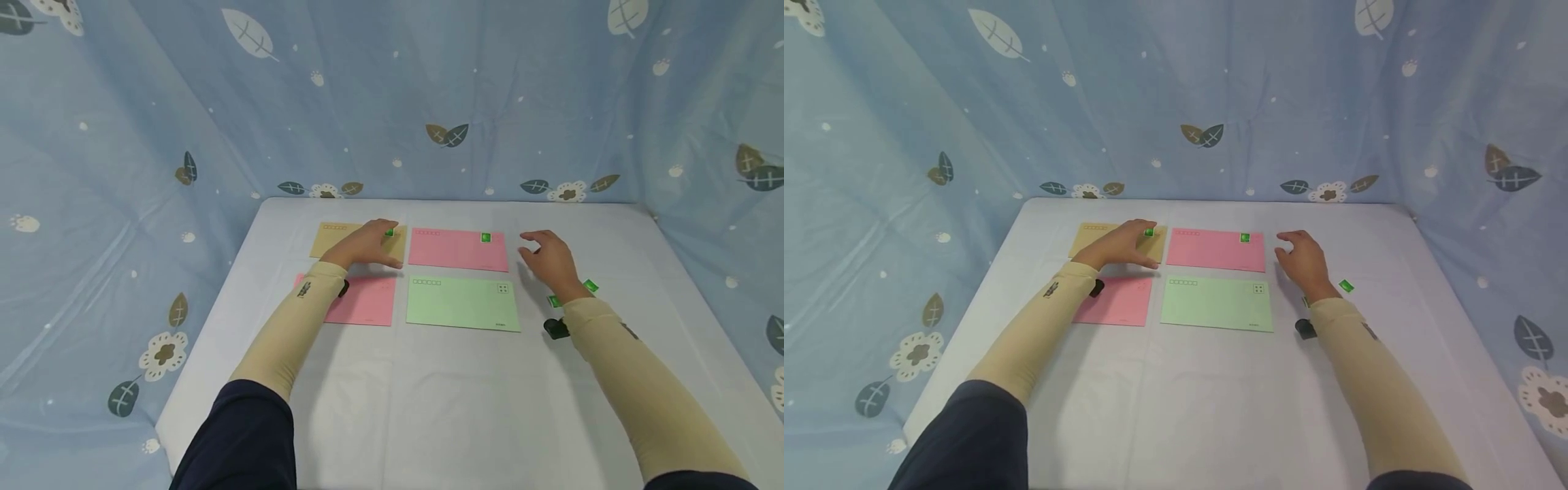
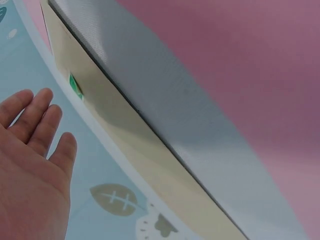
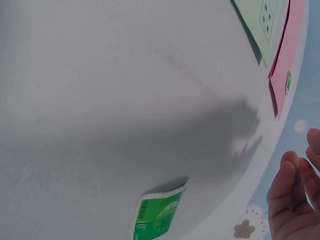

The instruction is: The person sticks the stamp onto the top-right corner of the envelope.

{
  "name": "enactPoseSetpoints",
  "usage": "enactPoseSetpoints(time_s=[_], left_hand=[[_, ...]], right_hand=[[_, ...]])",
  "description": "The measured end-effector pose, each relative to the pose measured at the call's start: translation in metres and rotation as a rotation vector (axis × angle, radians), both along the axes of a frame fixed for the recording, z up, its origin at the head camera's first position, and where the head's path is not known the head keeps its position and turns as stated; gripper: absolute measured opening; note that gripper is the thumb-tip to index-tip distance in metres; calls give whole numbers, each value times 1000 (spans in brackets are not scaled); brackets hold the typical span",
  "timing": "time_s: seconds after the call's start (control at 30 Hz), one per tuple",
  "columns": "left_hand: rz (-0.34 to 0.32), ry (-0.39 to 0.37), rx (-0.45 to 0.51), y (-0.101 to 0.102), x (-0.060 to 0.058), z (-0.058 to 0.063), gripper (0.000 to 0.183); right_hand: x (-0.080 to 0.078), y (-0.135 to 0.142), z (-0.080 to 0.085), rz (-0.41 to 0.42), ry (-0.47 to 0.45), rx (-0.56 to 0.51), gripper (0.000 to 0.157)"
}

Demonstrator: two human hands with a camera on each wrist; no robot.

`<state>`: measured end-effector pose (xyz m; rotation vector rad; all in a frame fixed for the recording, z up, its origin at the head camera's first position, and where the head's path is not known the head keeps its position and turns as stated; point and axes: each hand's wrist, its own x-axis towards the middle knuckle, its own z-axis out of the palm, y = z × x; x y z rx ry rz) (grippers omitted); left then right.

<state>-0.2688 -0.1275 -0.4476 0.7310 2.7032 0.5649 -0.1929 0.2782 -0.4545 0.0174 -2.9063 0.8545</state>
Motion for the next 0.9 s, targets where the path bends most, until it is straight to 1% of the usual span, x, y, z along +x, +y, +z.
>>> enactPoseSetpoints(time_s=[0.17,0.37,0.63,0.77,0.9], left_hand=[[-6,10,11,0,3,2,114],[-4,25,6,-1,3,0,113],[5,13,11,-4,7,-1,111],[21,10,9,-5,10,0,112],[18,0,7,-7,12,2,112]], right_hand=[[4,6,-1,-1,11,2,40],[8,13,-3,-13,17,1,40],[14,21,-6,-39,-30,-8,41],[18,25,-7,-46,-28,7,40],[23,31,-7,-35,-4,4,39]])
